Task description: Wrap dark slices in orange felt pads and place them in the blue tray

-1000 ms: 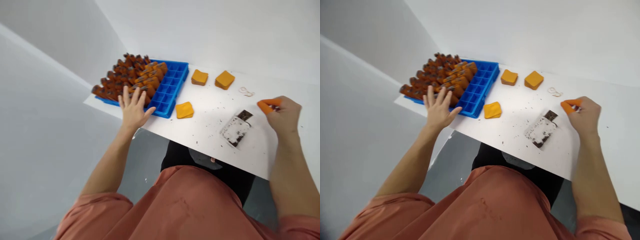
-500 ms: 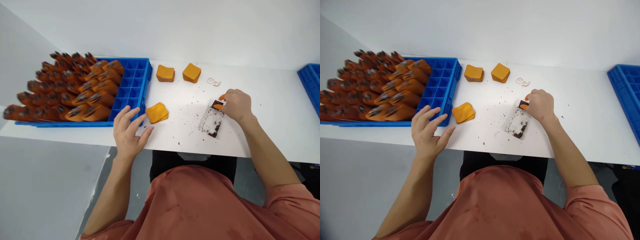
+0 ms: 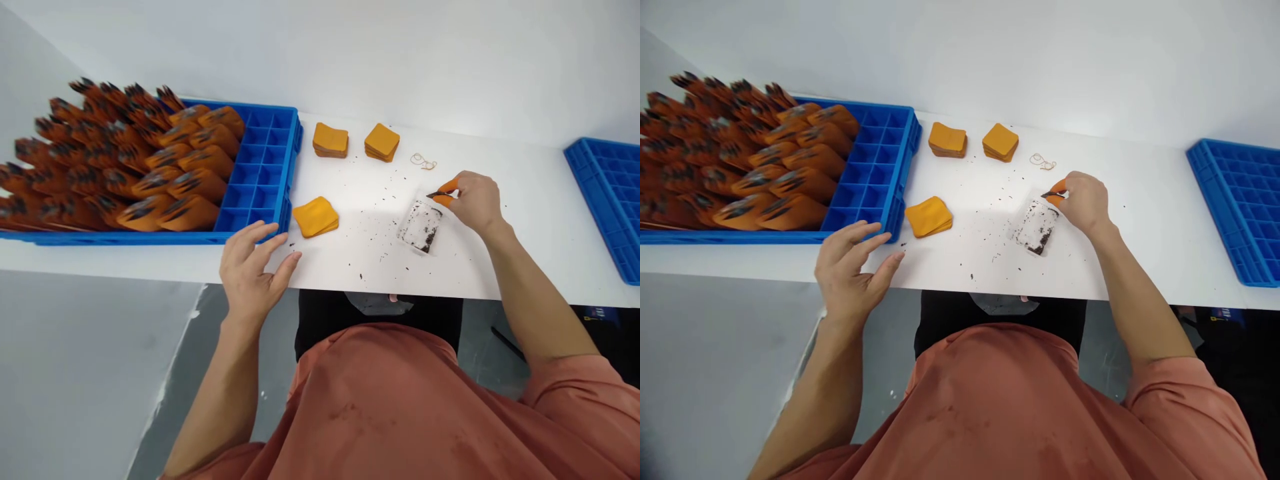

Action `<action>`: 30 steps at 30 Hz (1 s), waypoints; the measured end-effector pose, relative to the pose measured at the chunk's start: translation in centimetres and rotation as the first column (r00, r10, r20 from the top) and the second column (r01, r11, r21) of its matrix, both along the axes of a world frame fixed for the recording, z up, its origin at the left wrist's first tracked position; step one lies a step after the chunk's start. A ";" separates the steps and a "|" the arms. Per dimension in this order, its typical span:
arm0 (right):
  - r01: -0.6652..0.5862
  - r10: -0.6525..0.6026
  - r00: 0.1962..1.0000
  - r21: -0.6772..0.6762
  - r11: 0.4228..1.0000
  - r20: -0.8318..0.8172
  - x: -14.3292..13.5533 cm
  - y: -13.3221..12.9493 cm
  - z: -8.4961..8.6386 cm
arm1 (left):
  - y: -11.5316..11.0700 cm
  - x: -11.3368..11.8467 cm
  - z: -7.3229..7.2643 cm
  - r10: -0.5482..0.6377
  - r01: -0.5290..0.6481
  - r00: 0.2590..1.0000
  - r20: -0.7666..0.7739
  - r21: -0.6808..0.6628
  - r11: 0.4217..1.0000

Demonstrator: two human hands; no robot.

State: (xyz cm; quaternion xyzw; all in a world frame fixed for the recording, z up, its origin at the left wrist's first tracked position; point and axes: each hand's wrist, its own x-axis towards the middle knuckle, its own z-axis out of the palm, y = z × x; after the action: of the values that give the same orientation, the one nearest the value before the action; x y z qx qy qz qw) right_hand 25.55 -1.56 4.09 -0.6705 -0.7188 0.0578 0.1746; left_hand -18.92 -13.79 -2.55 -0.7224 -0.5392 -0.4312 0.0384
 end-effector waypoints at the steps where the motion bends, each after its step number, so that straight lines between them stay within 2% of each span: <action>1: 0.014 -0.015 0.996 -0.008 1.000 -0.082 0.1 -0.2 0.3 | 0.1 0.2 0.2 0.011 -0.011 1.000 -0.002 -0.022 1.000; 5: 0.059 -0.072 0.929 -0.046 0.997 -0.363 0.8 -1.6 1.7 | 2.0 1.4 1.5 -0.004 -0.010 0.998 -0.066 -0.210 0.978; 9: 0.056 -0.057 0.885 -0.015 0.998 -0.462 1.6 -3.7 2.3 | 6.1 3.3 2.8 -0.036 -0.056 0.971 -0.234 -0.376 0.925; 12: -0.003 -0.016 0.908 -0.046 0.999 -0.419 1.9 -4.7 2.1 | 9.9 4.5 3.0 -0.080 -0.110 0.933 -0.352 -0.488 0.866; 15: -0.040 0.005 0.949 -0.106 0.994 -0.314 1.5 -4.8 1.8 | 13.5 5.1 2.6 -0.061 -0.212 0.900 -0.431 -0.556 0.804; 19: -0.103 0.087 0.991 -0.162 0.981 -0.105 -0.1 -4.0 1.4 | 16.8 4.8 1.6 -0.105 -0.252 0.873 -0.477 -0.623 0.741; 22: -0.131 0.150 0.986 -0.226 0.965 0.068 -1.5 -3.4 1.3 | 17.8 4.4 1.2 -0.152 -0.217 0.885 -0.439 -0.680 0.701; 24: -0.127 0.171 0.975 -0.271 0.954 0.145 -2.1 -3.3 1.2 | 17.9 4.4 1.1 -0.149 -0.198 0.901 -0.408 -0.691 0.695; 30: -0.103 0.161 0.969 -0.290 0.951 0.185 -2.3 -3.3 1.0 | 16.8 4.5 2.0 -0.074 -0.250 0.891 -0.448 -0.620 0.744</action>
State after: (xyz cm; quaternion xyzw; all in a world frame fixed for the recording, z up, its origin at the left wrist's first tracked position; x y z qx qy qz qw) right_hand 23.27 -4.87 5.10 -0.6408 -0.7612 0.0998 -0.0015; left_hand -14.38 3.05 -0.59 -0.7399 -0.6675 -0.0323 -0.0771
